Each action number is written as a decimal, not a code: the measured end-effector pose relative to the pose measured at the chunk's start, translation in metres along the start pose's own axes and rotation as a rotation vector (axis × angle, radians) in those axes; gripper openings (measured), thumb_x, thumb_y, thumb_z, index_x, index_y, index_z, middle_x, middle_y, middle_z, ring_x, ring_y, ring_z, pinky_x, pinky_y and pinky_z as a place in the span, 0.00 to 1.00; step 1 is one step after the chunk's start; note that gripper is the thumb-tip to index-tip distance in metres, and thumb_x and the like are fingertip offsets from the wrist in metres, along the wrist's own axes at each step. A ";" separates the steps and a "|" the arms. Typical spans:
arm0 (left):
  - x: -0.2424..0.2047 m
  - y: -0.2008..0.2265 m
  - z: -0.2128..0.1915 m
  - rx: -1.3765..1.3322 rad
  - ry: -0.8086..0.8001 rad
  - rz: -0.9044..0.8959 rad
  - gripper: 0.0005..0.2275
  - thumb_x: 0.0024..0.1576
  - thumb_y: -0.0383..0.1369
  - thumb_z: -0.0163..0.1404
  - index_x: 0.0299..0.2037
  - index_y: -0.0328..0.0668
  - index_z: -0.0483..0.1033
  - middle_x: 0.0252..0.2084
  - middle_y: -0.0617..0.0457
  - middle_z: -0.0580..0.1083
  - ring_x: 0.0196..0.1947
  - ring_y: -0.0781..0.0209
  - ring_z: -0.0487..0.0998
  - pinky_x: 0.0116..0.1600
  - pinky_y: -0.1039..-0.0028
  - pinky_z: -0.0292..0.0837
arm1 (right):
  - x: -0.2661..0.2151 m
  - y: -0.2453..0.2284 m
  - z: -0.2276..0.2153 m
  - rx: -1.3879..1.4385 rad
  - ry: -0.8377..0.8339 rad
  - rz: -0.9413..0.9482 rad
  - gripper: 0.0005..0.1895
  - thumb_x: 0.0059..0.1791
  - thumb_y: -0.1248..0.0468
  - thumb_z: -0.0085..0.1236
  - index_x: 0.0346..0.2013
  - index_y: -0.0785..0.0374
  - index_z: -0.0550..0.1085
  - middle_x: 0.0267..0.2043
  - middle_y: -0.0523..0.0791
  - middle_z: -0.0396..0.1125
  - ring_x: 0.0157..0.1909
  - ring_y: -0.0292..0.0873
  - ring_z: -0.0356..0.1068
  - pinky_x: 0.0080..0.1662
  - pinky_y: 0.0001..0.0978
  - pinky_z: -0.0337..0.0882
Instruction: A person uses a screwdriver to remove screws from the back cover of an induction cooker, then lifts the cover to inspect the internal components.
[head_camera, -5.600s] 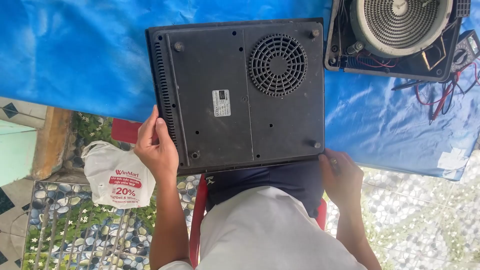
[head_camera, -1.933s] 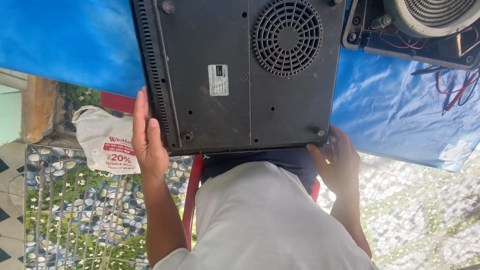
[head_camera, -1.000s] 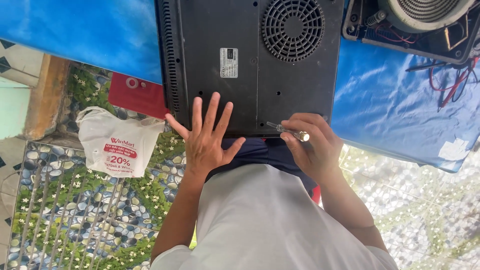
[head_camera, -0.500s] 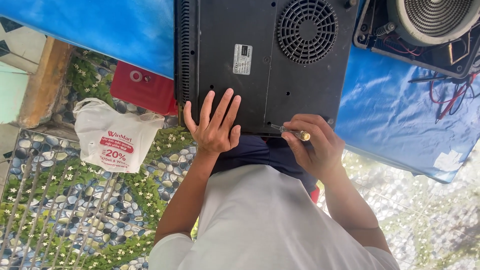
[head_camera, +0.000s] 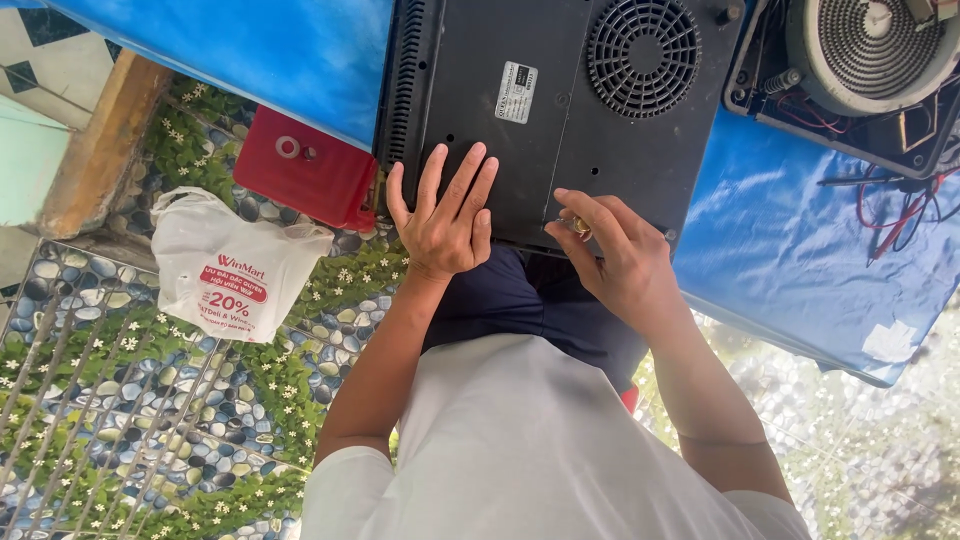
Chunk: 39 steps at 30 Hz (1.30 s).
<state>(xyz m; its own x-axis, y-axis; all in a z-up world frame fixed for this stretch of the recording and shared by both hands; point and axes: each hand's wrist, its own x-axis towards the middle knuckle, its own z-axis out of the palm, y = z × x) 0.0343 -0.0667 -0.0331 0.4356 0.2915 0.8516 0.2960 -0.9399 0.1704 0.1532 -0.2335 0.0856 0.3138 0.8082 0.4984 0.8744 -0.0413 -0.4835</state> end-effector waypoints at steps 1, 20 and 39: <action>0.000 0.000 -0.001 -0.001 0.001 0.000 0.24 0.71 0.42 0.27 0.56 0.56 0.83 0.59 0.60 0.79 0.63 0.50 0.75 0.71 0.41 0.50 | 0.003 -0.004 -0.001 -0.001 0.000 0.000 0.15 0.52 0.72 0.64 0.54 0.68 0.77 0.35 0.47 0.72 0.33 0.45 0.76 0.32 0.34 0.76; -0.004 0.000 -0.001 -0.015 -0.040 -0.014 0.24 0.71 0.41 0.27 0.58 0.57 0.82 0.60 0.60 0.79 0.64 0.50 0.74 0.71 0.42 0.49 | 0.003 -0.009 -0.007 -0.149 -0.182 0.076 0.07 0.54 0.69 0.61 0.37 0.67 0.71 0.23 0.47 0.64 0.23 0.46 0.72 0.24 0.30 0.71; -0.029 -0.042 -0.070 -0.669 -0.080 -1.208 0.19 0.71 0.43 0.31 0.60 0.43 0.71 0.42 0.41 0.80 0.43 0.53 0.83 0.49 0.68 0.81 | -0.015 -0.017 -0.062 -0.034 0.072 0.774 0.12 0.63 0.57 0.38 0.48 0.62 0.65 0.34 0.43 0.69 0.37 0.40 0.68 0.45 0.32 0.65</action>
<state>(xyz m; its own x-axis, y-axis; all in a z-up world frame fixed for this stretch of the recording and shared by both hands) -0.0502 -0.0479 -0.0298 0.2576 0.9660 -0.0199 0.0708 0.0017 0.9975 0.1566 -0.2812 0.1305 0.8617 0.5020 0.0737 0.4070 -0.5970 -0.6913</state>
